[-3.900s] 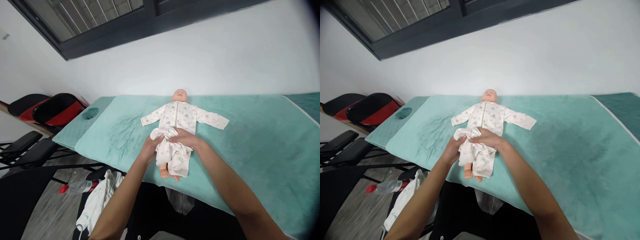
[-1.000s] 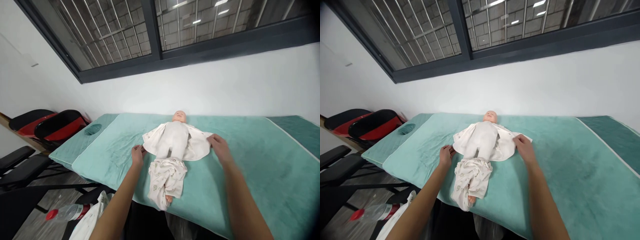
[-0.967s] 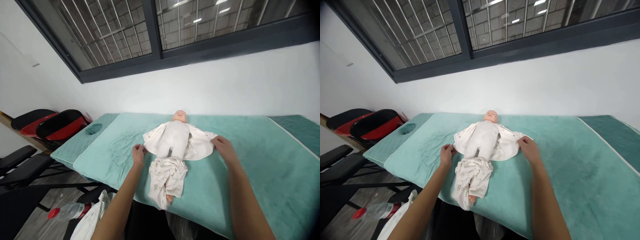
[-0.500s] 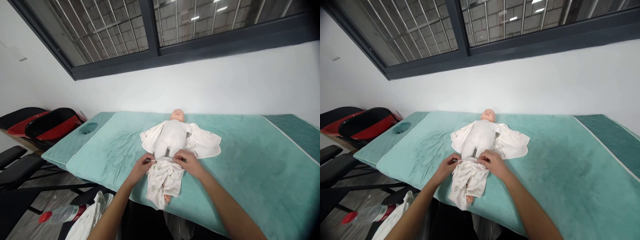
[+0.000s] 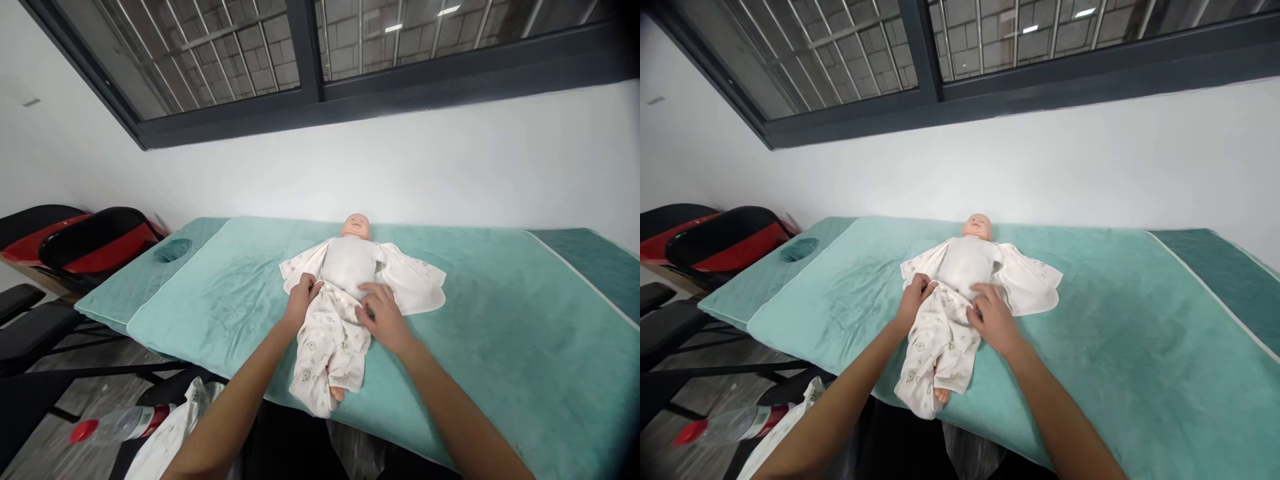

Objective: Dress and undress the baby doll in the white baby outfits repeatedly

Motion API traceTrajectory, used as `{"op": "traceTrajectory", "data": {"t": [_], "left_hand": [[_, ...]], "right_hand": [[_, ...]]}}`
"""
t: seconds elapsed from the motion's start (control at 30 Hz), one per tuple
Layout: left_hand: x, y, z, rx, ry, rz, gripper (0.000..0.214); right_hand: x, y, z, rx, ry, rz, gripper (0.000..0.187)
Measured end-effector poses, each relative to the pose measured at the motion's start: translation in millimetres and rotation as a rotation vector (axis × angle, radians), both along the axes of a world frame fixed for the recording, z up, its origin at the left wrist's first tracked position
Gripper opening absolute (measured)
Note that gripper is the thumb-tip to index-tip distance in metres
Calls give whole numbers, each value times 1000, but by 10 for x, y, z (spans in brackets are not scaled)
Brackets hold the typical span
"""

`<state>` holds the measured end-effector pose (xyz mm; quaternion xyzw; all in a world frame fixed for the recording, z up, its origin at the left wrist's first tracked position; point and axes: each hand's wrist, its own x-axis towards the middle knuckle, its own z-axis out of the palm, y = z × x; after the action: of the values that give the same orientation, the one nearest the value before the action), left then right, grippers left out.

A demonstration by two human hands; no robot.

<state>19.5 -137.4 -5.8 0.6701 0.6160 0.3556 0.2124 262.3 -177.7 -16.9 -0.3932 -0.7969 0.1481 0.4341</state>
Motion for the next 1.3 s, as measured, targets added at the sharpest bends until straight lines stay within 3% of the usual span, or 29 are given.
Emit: {"op": "traceTrajectory", "data": {"t": [0.07, 0.17, 0.27, 0.37, 0.47, 0.57, 0.77, 1.0, 1.17, 1.23, 1.3], "left_hand": [[56, 115, -82, 63, -41, 4, 24], [88, 193, -180, 191, -138, -89, 29], [68, 238, -174, 126, -215, -210, 27], [61, 381, -50, 53, -198, -153, 25], [104, 643, 73, 73, -139, -43, 22], [160, 872, 52, 73, -214, -69, 21], [100, 931, -154, -86, -428, -127, 34], [-200, 951, 29, -453, -447, -396, 28], [-334, 858, 128, -568, -440, -565, 19], [-353, 826, 166, -589, -448, -649, 28], [-356, 810, 195, -607, -446, -701, 37]], "right_hand": [[7, 45, -46, 48, -21, -119, 13], [66, 132, -61, 51, -123, -121, 14], [154, 300, 26, -23, -238, -133, 18], [189, 589, 143, -135, -302, -246, 19], [125, 892, 168, -193, -113, -396, 20], [30, 1041, 83, -224, 191, -479, 20], [47, 1008, -50, -191, 342, -324, 21], [136, 1117, 7, -425, 426, -234, 27], [323, 996, 102, -486, 281, -168, 27], [412, 940, 143, -511, 209, -127, 27], [485, 900, 179, -630, 171, -45, 28]]}}
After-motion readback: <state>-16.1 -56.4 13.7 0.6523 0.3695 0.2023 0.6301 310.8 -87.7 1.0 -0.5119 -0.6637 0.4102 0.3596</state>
